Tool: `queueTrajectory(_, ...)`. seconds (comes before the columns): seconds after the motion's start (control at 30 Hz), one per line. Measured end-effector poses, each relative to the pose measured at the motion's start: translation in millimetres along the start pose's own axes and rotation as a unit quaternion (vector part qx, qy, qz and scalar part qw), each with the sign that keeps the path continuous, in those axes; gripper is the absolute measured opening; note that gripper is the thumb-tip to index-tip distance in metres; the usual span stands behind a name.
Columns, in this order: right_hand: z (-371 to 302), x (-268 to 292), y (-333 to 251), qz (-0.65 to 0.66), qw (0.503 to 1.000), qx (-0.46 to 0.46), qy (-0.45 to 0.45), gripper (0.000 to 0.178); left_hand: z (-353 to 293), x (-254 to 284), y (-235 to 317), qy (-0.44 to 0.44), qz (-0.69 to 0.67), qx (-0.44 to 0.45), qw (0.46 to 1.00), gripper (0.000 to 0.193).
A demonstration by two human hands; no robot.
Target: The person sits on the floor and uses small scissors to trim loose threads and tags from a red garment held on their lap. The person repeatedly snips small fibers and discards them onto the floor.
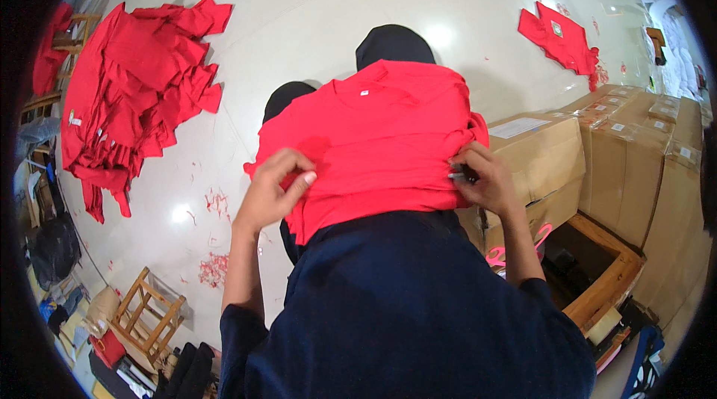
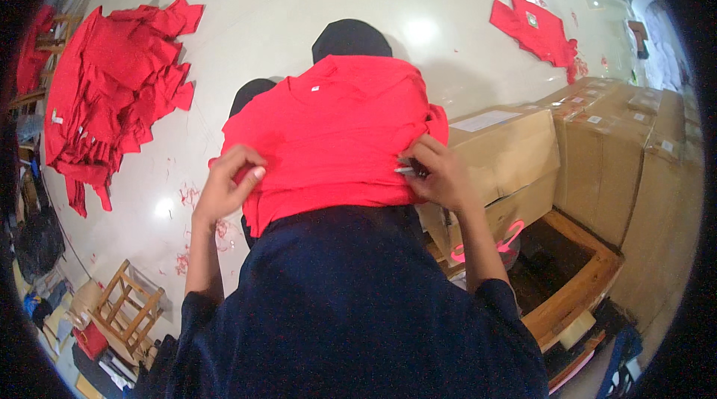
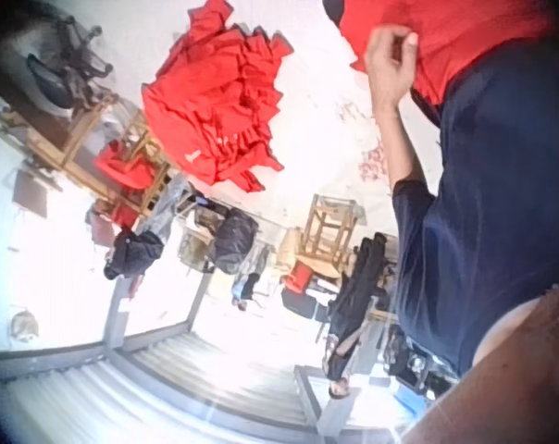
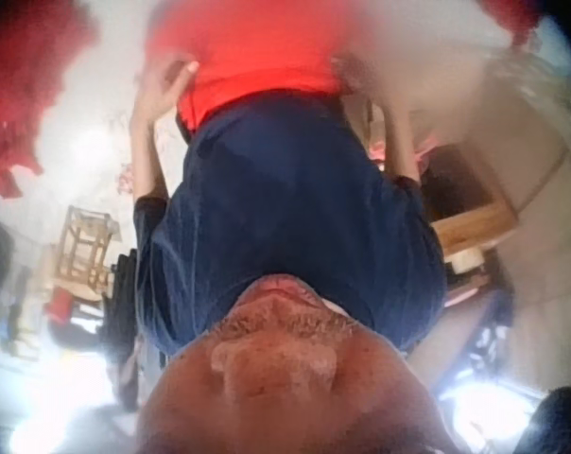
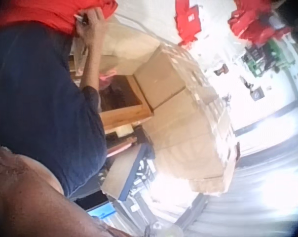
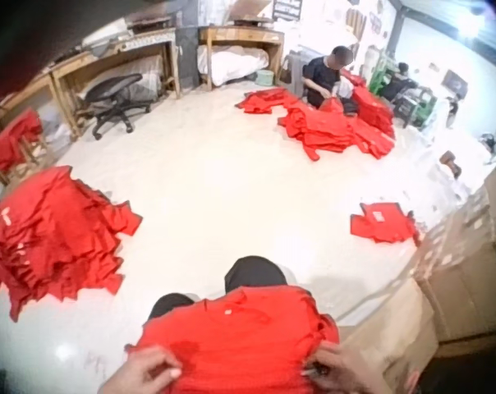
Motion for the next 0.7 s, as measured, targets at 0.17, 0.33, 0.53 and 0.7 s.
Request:
queueTrajectory(0.17,11,3,-6,0.03,0.999,-0.011,-0.028,0.035,-1,28,-17,0.087,0.028,0.011,0.996,0.012)
queueTrajectory(0.33,25,20,-23,0.038,0.999,0.016,0.008,0.033,-15,33,-9,0.115,0.018,0.002,0.993,0.012)
queueTrajectory(0.53,59,-10,-54,0.077,0.994,0.067,0.037,0.033,-16,7,20,0.066,0.065,-0.09,0.992,0.027)
queueTrajectory(0.7,79,-44,-95,0.112,0.98,0.155,-0.051,0.029,-24,-24,13,0.047,0.117,-0.111,0.986,0.023)
Point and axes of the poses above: each hand's wrist, its own z-axis towards the middle knuckle, its own x-axis out of the back of the hand, y = z × x, the point moved 4 cm from there along z, towards the middle knuckle, and after that the axes turned 7 degrees about y, right-handed, at the moved point
